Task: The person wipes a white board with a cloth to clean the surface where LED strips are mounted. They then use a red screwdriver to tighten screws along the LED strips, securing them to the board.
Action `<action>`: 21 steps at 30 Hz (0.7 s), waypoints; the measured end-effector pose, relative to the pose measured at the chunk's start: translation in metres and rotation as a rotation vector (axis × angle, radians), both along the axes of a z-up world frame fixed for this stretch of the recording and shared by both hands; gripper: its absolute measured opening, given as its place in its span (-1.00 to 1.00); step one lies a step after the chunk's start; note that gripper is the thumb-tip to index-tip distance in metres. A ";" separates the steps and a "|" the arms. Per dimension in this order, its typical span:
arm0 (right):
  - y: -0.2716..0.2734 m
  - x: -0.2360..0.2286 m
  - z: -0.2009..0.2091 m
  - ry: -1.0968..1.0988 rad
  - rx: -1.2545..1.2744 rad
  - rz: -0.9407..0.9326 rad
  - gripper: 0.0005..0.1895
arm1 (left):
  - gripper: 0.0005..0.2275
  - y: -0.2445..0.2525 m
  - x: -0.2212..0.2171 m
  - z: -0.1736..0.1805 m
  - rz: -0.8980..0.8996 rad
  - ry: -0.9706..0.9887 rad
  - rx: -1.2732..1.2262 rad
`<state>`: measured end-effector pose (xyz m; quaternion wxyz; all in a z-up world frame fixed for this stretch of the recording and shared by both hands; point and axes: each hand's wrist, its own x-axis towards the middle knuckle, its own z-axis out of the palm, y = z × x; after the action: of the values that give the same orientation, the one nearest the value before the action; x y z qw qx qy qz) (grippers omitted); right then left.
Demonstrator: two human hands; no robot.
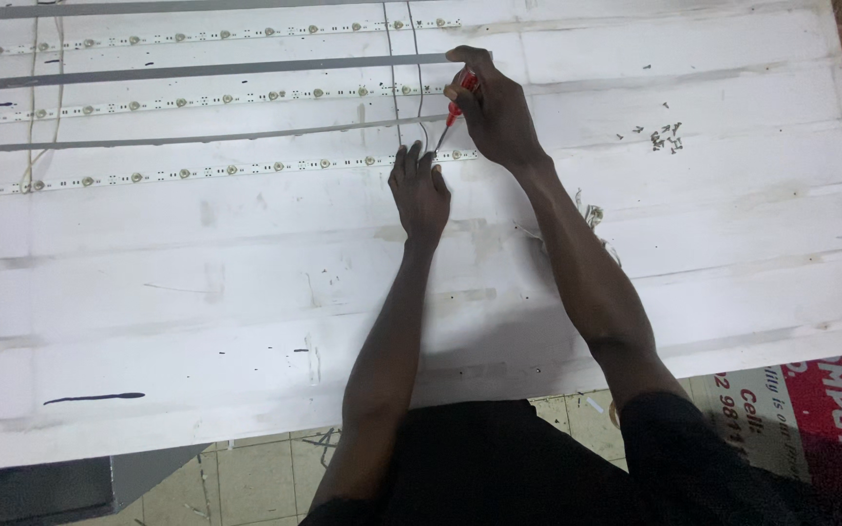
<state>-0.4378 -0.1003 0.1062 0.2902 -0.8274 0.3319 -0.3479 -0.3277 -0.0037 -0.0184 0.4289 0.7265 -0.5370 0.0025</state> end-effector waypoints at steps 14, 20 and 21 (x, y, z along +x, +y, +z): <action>0.005 0.003 0.009 0.001 0.026 -0.006 -0.55 | -0.58 0.005 0.004 0.011 -0.054 0.255 -0.050; -0.005 0.023 0.020 -0.149 -0.205 0.080 -0.69 | -0.44 0.009 0.006 0.021 -0.122 0.247 -0.091; -0.003 0.027 0.020 -0.221 -0.200 0.083 -0.68 | -0.41 0.009 0.005 0.020 -0.117 0.235 -0.068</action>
<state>-0.4110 -0.1037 0.1262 0.2552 -0.8219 0.2273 -0.4558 -0.3225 0.0054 0.0018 0.5124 0.6744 -0.5241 -0.0894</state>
